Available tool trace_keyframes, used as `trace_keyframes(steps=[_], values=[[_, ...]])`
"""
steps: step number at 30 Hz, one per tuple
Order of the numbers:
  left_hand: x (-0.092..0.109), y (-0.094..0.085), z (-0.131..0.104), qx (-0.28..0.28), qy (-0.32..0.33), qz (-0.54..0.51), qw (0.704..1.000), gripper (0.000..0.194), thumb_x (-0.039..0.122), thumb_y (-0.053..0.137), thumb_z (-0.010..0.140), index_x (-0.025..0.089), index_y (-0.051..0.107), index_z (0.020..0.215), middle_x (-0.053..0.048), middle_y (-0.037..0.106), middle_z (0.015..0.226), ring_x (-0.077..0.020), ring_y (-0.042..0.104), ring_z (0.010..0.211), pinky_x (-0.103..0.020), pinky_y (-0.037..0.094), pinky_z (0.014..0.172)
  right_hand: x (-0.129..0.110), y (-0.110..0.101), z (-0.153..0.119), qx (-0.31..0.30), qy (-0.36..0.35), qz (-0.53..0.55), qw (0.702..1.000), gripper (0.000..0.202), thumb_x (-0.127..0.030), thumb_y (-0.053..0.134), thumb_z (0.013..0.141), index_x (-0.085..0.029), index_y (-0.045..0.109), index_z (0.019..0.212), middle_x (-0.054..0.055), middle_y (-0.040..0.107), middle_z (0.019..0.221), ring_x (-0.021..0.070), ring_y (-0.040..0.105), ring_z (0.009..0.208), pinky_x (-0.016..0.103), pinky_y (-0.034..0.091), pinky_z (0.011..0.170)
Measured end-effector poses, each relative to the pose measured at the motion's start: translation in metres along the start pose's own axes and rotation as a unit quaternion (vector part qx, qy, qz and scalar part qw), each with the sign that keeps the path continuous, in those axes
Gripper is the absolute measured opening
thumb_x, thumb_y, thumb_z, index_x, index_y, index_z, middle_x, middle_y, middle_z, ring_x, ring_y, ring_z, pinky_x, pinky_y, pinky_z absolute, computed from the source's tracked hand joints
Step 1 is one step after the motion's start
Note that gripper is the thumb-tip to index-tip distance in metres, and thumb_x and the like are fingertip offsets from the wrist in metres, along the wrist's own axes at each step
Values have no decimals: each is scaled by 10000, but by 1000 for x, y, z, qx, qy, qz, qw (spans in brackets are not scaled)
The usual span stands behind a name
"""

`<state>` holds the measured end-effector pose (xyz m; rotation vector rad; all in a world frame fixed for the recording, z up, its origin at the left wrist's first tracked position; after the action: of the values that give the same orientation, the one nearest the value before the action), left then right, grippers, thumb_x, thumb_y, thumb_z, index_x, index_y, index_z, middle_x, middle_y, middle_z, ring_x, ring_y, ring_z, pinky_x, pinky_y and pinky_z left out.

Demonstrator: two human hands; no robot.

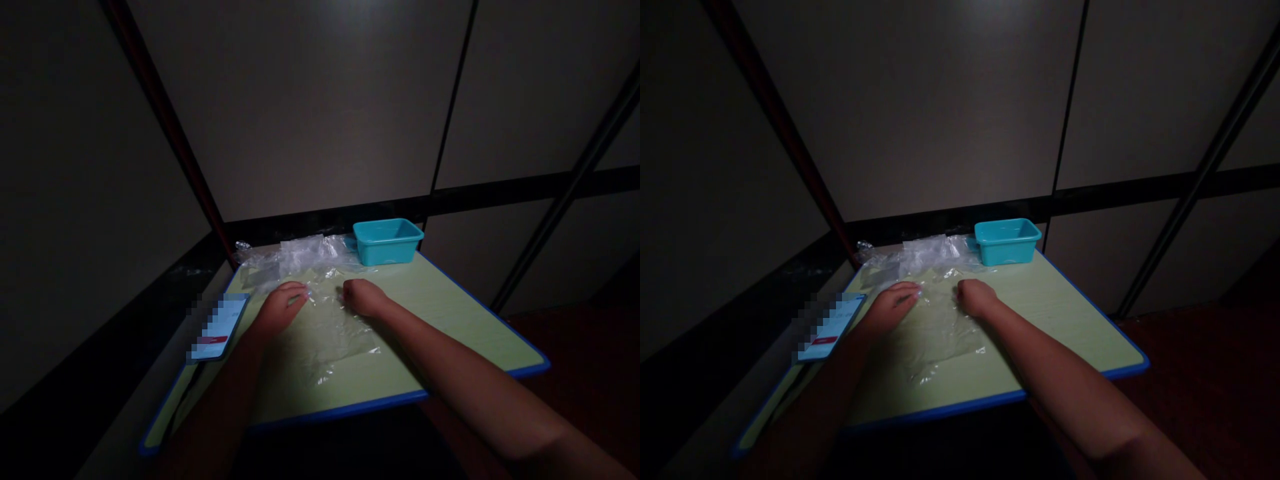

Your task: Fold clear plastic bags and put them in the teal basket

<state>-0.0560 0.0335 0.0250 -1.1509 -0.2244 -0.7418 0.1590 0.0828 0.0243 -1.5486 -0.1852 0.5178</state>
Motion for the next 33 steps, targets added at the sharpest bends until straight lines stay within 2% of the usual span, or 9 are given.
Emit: trace_keyframes(steps=[2,5,9,12,14,17,20,27,33], values=[[-4,4,-1,-10,-24,30,999,374,370,502,824,153,651,1090,-112,579,1229,-241,500,1173,-373,342,1042,-1,0,-1,-5,-1,6,1000,215,-292,500,813,-185,650,923,102,680,969,210,622,842,250,380,621],[-7,12,-3,-53,-77,96,991,522,396,546,798,157,530,1262,-139,351,1438,-296,288,1334,-447,239,1084,1,0,0,-11,20,1,1000,223,-303,493,818,-185,649,926,110,672,993,227,617,872,265,392,646],[-6,15,-6,-98,-113,164,975,618,463,502,820,182,403,1362,-139,148,1514,-290,108,1390,-501,153,1086,5,-2,0,29,60,-7,998,287,-309,485,822,-167,599,1043,138,647,1032,260,600,928,307,423,707],[-5,15,-8,-154,-100,186,965,687,529,458,823,186,322,1403,-124,92,1522,-264,22,1400,-522,92,1087,1,-4,-3,101,14,13,995,404,-335,459,849,-153,499,1208,158,577,1183,268,529,1083,363,408,849],[-5,16,-10,-203,-91,196,955,787,604,454,791,191,249,1429,-118,57,1520,-272,-25,1397,-555,49,1076,-5,-1,-6,115,-63,31,991,500,-384,412,880,-156,397,1324,153,455,1348,260,410,1230,430,311,986],[-6,19,-13,-265,-82,201,939,956,692,463,724,180,121,1455,-125,28,1515,-288,-30,1393,-588,15,1061,-17,11,-10,38,-184,43,981,608,-479,293,916,-189,201,1442,102,227,1493,233,201,1359,527,91,1074],[-7,21,-16,-286,-81,205,932,1029,714,463,699,164,40,1458,-125,14,1513,-281,-5,1396,-586,11,1065,-24,22,-10,-62,-221,36,973,635,-520,213,920,-200,128,1462,83,161,1506,215,137,1379,542,29,1076],[-2,22,-15,-263,-99,225,933,992,697,428,730,151,37,1459,-133,-8,1513,-274,-4,1396,-580,35,1068,-26,23,-9,-104,-214,24,971,698,-606,191,883,-233,80,1464,43,71,1517,233,48,1390,579,8,1061],[15,-3,-19,-90,-147,250,953,759,560,322,857,182,65,1463,-118,-42,1517,-286,-48,1391,-603,61,1051,-29,19,-10,-114,-191,23,975,731,-685,153,844,-298,76,1460,13,39,1523,262,-26,1387,599,-17,1048]])
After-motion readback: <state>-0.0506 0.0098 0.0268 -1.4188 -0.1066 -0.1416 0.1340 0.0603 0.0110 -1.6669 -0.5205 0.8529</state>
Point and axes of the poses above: each hand's wrist, its own z-axis towards the middle knuckle, its own y-axis out of the palm, x = y × z, the point moved 1 cm from there along z, towards the middle knuckle
